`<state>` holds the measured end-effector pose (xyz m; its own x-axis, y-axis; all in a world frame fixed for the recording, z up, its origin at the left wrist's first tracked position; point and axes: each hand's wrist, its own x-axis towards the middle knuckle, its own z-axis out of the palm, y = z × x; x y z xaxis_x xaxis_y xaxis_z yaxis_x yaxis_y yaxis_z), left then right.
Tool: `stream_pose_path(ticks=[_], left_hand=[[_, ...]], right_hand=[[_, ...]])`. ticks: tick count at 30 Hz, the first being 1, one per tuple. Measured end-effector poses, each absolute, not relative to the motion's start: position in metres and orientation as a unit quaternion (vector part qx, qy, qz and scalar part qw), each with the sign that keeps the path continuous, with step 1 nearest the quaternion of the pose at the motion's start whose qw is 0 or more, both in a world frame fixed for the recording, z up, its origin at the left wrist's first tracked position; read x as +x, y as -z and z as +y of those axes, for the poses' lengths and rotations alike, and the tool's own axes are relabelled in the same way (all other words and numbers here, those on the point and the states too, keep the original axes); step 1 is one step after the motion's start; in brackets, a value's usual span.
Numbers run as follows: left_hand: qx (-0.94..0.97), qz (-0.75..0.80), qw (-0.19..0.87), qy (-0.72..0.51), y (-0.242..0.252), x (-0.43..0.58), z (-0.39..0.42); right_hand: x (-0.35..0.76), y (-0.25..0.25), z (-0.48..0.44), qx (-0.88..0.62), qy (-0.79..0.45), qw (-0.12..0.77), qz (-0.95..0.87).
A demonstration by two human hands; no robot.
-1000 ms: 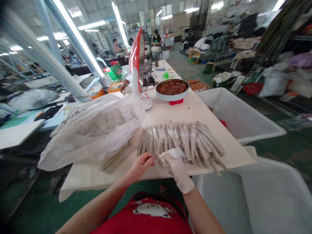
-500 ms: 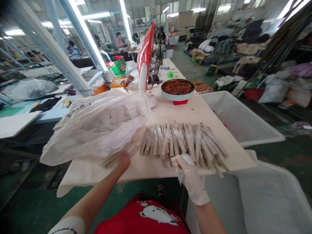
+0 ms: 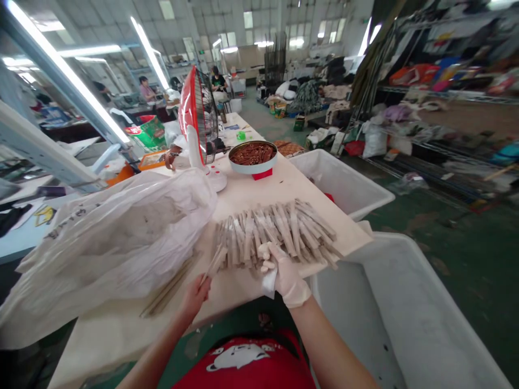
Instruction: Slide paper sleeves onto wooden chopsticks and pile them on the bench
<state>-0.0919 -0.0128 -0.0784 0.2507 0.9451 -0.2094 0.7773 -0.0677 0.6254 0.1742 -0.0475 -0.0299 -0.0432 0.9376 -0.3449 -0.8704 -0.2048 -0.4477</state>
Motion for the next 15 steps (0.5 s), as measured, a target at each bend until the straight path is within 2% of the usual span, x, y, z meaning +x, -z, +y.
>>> stream_pose_path(ticks=[2, 5, 8, 15], left_hand=[[0.673, 0.529, 0.463, -0.231, 0.046, -0.064, -0.025], [0.647, 0.481, 0.531, -0.262, 0.008, -0.038, -0.036], [0.66, 0.488, 0.511, -0.255, -0.007, -0.032, -0.04], [0.762, 0.5, 0.365, -0.187, -0.016, -0.019, -0.035]], right_hand=[[0.171, 0.025, -0.045, -0.273, -0.726, 0.628, -0.062], [0.167, 0.019, -0.043, -0.301, -0.713, 0.627, -0.086], [0.17, 0.014, -0.044, -0.34, -0.692, 0.621, -0.137], [0.174, 0.012, -0.051, -0.475, -0.554, 0.616, -0.297]])
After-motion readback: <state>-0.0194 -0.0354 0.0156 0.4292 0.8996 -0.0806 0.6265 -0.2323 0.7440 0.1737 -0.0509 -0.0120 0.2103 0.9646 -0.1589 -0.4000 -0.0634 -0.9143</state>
